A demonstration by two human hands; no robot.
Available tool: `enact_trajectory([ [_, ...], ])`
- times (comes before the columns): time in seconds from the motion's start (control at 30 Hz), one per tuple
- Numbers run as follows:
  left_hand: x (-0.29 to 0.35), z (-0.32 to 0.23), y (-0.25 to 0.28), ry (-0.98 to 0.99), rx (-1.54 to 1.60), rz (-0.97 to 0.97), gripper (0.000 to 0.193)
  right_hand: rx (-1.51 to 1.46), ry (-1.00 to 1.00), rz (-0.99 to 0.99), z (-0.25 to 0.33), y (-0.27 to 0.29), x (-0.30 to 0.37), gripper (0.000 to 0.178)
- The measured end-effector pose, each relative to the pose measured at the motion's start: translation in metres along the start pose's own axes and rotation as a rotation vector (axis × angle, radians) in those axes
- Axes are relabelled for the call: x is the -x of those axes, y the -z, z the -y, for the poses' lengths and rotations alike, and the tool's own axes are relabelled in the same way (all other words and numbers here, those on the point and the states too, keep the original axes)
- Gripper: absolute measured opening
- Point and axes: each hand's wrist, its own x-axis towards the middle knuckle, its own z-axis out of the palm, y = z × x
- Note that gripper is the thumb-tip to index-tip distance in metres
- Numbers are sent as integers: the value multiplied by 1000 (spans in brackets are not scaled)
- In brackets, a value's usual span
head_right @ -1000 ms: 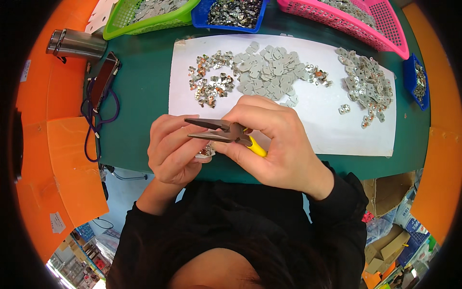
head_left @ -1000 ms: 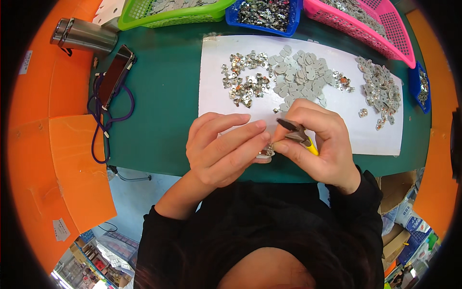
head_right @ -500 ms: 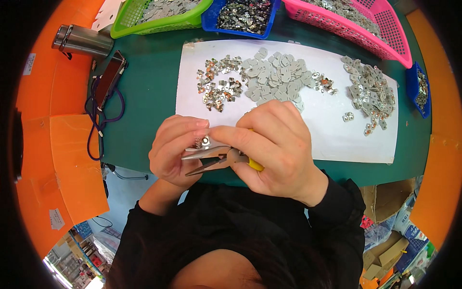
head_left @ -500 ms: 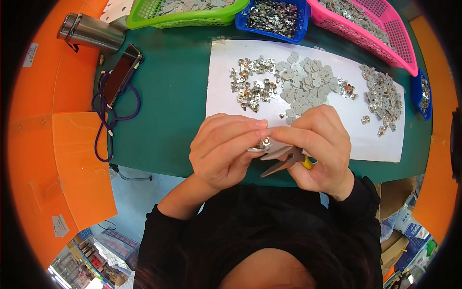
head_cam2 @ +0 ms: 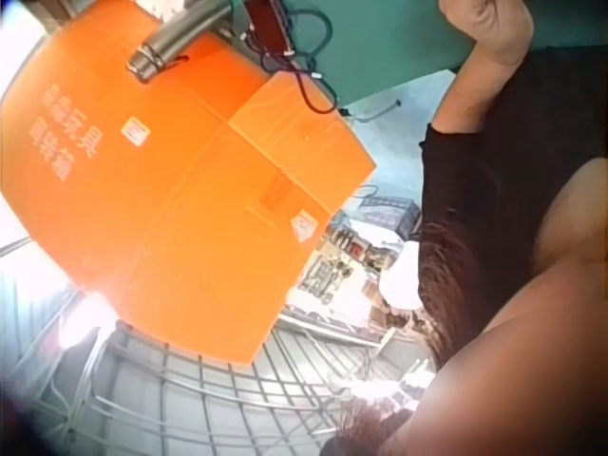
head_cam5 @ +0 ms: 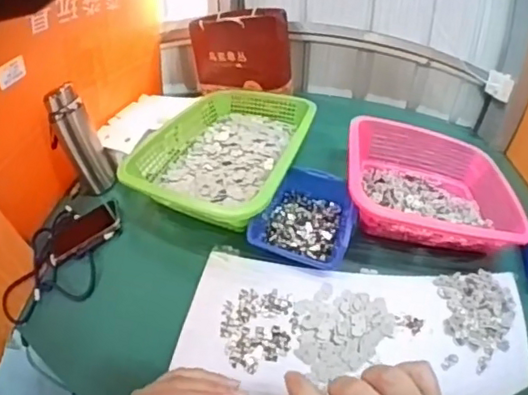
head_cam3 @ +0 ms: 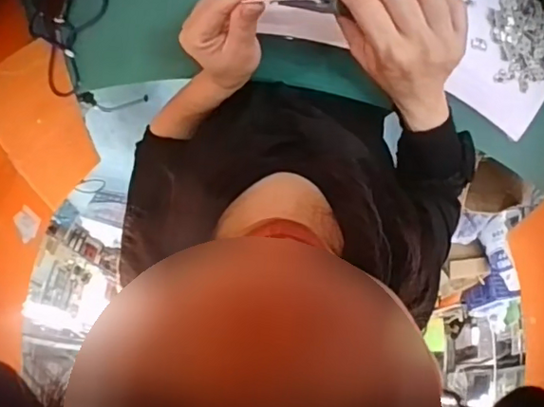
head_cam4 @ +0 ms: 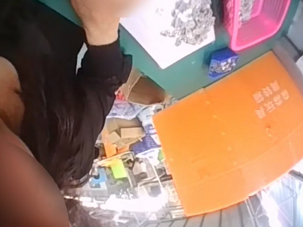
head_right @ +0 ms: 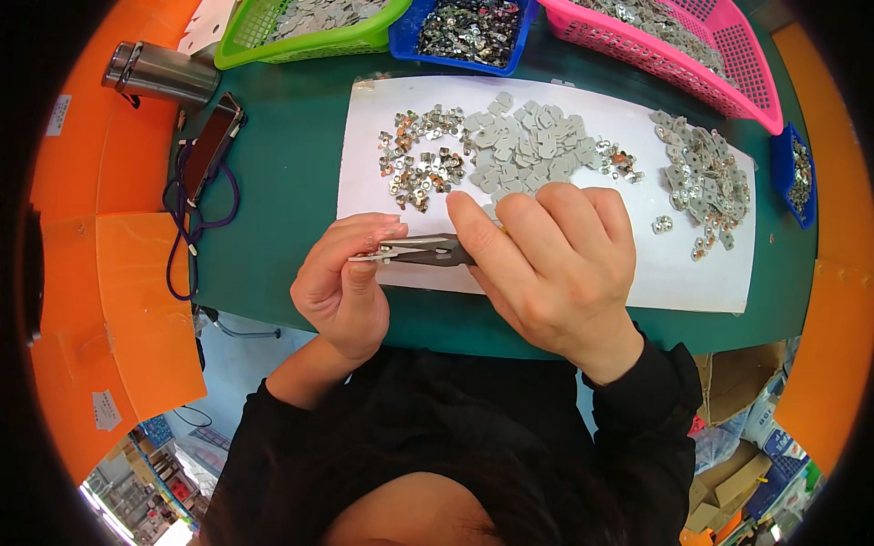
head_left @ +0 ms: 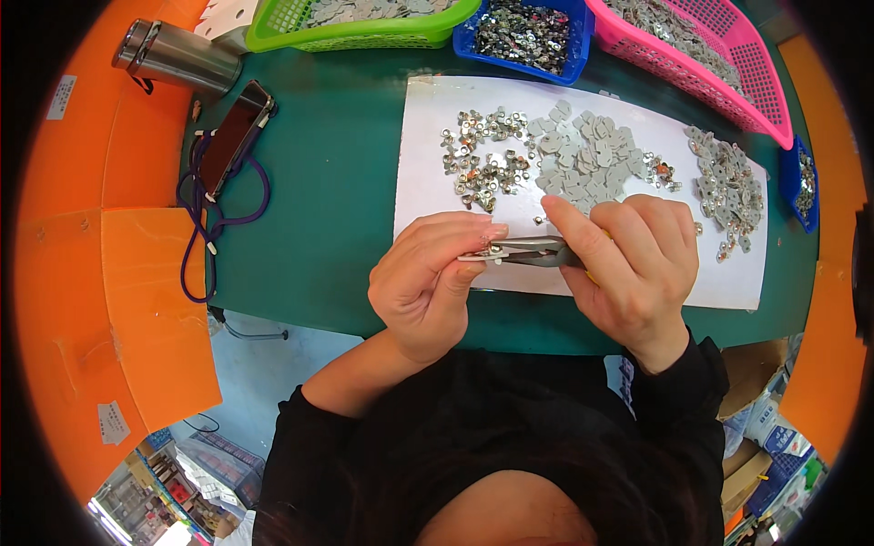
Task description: Using pliers to manipulate and assemble small silver-colored toy components at a factory workbench.
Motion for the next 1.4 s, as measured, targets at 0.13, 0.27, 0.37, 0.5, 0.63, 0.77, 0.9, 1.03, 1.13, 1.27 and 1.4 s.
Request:
enact_trajectory([
  [0.13,-3,-2,5,-31,-142,78,16,3,-18,73,-1,3,1,56],
  [0.27,-6,-2,9,-61,-209,124,17,30,-5,136,-4,6,0,55],
  [0.37,-7,-1,10,-102,-260,130,19,64,-3,203,-3,10,0,51],
  [0.5,-13,-3,16,-185,-363,213,18,19,-18,248,-4,11,1,48],
  [0.63,-21,-1,19,-211,-408,323,14,22,-22,302,-5,13,0,43],
  [0.77,-25,-11,22,34,-319,449,11,-4,-32,308,-6,13,1,38],
  [0.9,-23,-11,19,19,-313,356,6,-254,-148,392,-12,21,-6,29],
  [1.03,-22,-12,19,91,-209,335,3,-1056,-613,848,-23,27,-5,17],
  [1.13,-23,-15,18,106,-136,371,4,-1451,-789,1028,-27,23,-8,30],
  [1.27,-22,-20,21,140,-129,448,12,-1516,-799,1142,-32,18,-10,37],
  [1.4,-20,-18,21,128,-138,456,10,-1548,-834,1158,-33,17,-9,37],
])
